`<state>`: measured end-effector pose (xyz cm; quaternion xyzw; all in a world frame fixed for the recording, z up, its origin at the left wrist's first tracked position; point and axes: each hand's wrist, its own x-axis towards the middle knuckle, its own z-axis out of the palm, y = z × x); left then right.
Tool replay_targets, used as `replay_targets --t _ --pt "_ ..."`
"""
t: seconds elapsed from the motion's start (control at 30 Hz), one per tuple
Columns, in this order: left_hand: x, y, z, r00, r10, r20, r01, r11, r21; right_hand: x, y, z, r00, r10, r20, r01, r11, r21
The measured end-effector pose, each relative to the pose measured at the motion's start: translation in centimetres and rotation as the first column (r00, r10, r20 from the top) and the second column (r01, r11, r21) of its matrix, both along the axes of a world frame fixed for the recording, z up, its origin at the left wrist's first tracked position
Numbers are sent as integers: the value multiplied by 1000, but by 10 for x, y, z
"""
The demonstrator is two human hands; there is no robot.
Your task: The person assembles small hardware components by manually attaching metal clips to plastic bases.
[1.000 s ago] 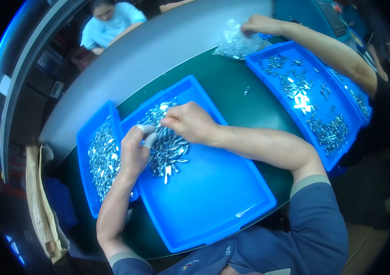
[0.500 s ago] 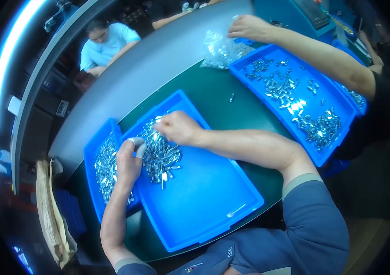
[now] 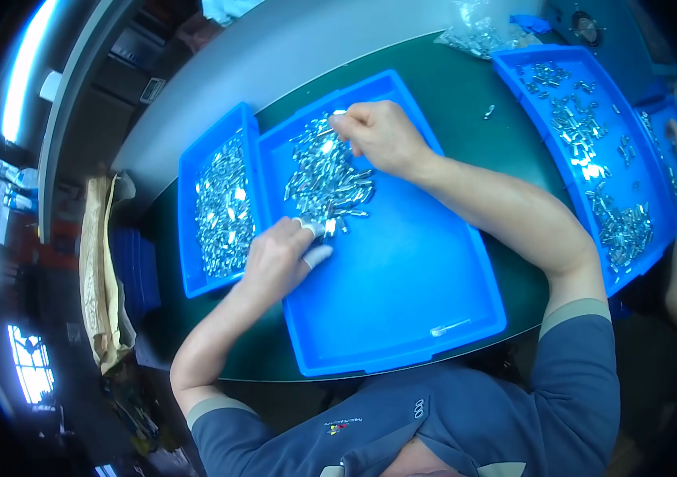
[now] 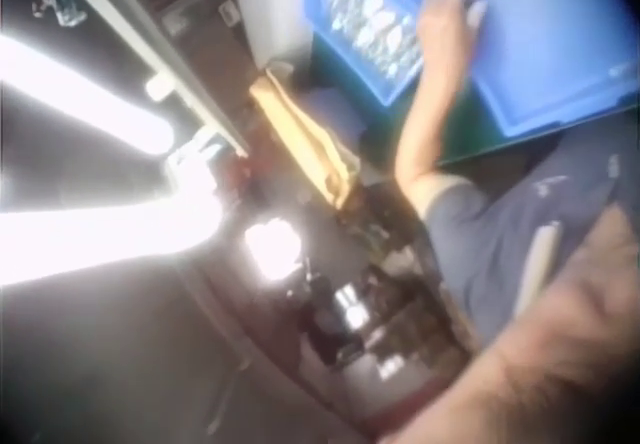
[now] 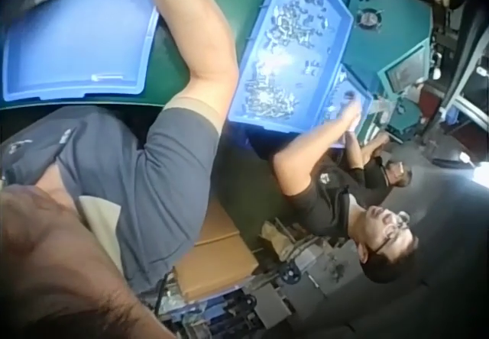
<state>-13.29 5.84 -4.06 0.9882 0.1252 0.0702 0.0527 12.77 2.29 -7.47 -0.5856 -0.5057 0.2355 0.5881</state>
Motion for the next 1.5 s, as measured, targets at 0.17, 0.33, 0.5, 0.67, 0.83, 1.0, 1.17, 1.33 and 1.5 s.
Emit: replay_targets --t 0.17,0.33,0.5,0.67,0.83,1.0,1.17,1.33,1.5 --pt "-2 -4 -17 999 34 6 -35 995 98 -6 1 -2 999 28 -30 -28 1000 14" --pt "8 -2 12 983 64 171 -29 980 -197 -3 -1 2 998 40 -38 -39 999 11" --pt "37 47 29 891 394 226 -194 780 -594 -2 2 1 998 34 -47 -30 996 88" --pt "66 98 5 831 454 321 2 575 -818 -5 -2 3 1000 2 -24 0 996 85" --pt "72 94 -11 812 476 339 59 510 -858 -5 -3 2 994 38 -103 -38 999 3" --pt "73 85 -8 818 462 342 109 459 -882 -5 -4 7 995 36 -92 -38 999 -25" --pt "73 84 -7 797 417 438 171 539 -825 -8 -3 9 990 62 -125 -68 997 -47" --pt "71 81 -10 832 436 342 177 376 -910 -8 -6 7 990 59 -129 -61 998 -13" --pt "67 76 -6 870 409 275 -13 577 -817 -12 -8 12 994 64 -91 -62 998 21"
